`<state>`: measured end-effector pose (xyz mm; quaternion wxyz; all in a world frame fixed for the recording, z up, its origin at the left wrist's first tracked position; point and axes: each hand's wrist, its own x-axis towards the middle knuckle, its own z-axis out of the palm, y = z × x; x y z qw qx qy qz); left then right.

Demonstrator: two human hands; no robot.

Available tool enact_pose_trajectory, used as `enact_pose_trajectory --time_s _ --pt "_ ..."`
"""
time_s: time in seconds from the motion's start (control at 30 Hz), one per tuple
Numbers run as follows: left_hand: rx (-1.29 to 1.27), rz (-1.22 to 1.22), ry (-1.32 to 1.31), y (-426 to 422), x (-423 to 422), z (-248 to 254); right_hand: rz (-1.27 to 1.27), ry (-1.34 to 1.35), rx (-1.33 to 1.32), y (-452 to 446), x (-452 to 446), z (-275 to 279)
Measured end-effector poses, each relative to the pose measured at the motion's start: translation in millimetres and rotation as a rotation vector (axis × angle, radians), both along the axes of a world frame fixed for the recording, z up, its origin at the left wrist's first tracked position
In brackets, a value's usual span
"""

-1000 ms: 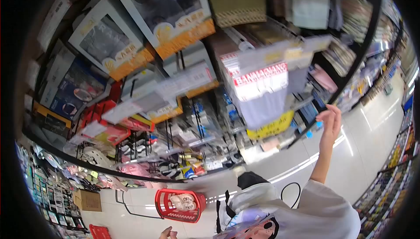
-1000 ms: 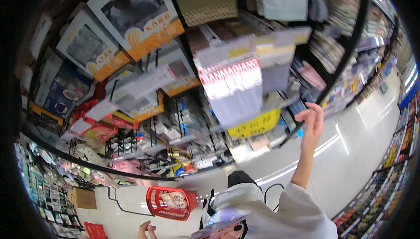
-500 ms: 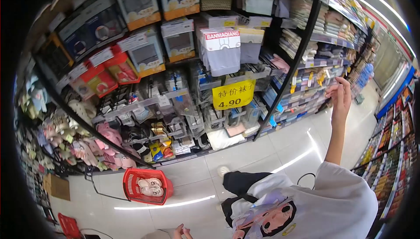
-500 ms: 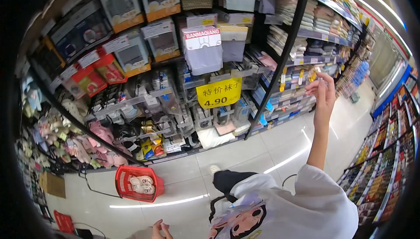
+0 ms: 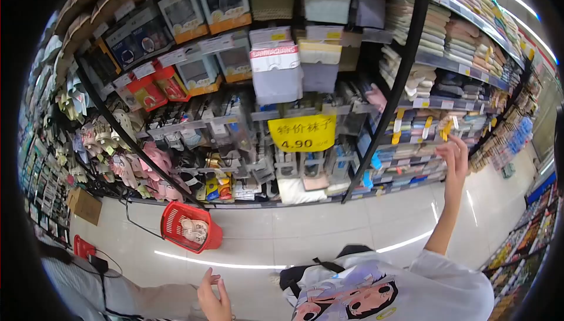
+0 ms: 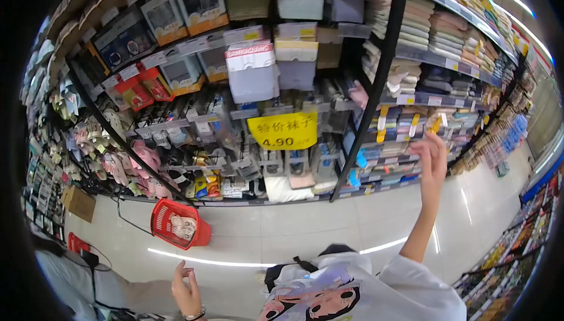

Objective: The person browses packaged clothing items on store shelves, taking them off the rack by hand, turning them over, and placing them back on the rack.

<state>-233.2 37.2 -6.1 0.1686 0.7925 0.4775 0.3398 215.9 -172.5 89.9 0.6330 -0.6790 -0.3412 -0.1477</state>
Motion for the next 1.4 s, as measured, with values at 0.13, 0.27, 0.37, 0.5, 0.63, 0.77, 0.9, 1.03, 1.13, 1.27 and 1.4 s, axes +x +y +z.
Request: enact_pose_trajectory --time_s 0.13,0.27,0.37,0.5,0.63,0.77,0.9,1.03,1.13,1.27,1.4 --pt "-0.265 0.020 0.087 -60.1 90.0 -24.3 -0.034 0.029 -0.049 -97.4 77.9 -39.0" --pt "-0.315 -0.197 -0.005 -124.0 197.2 -31.1 -0.168 0.183 -0.207 -186.3 111.0 -46.1" --pt "-0.064 -0.391 -0.063 -144.2 264.9 12.9 -0.227 0.410 -0.417 -265.5 150.6 -68.6" --pt "0.179 -0.213 -0.142 -138.6 294.9 37.8 -0.332 0.173 -0.742 -313.8 188.3 -94.1" --pt "0.105 -0.418 0.237 -145.3 317.5 57.4 -0.299 0.428 -0.508 -304.1 181.3 -130.7" --pt "0.026 -0.537 0.340 -160.5 358.8 51.1 -0.169 0.568 -0.552 -305.1 161.5 -134.8" --pt "-0.018 -0.766 0.186 -170.2 379.9 51.9 -0.059 0.577 -0.659 -330.5 176.6 -179.4" --pt "0.009 -0.651 0.246 -165.6 364.8 52.8 0.005 0.679 -0.851 -307.3 182.4 -164.8" --pt "0.003 -0.526 0.281 -150.6 340.0 44.6 0.196 0.682 -0.821 -264.0 192.6 -160.8" --pt "-0.058 -0.360 0.297 -125.4 300.2 49.1 0.422 0.463 -0.875 -177.9 198.1 -160.1" --pt "-0.105 -0.172 0.298 -92.6 249.3 45.2 0.572 0.388 -0.891 -72.5 189.9 -138.4"
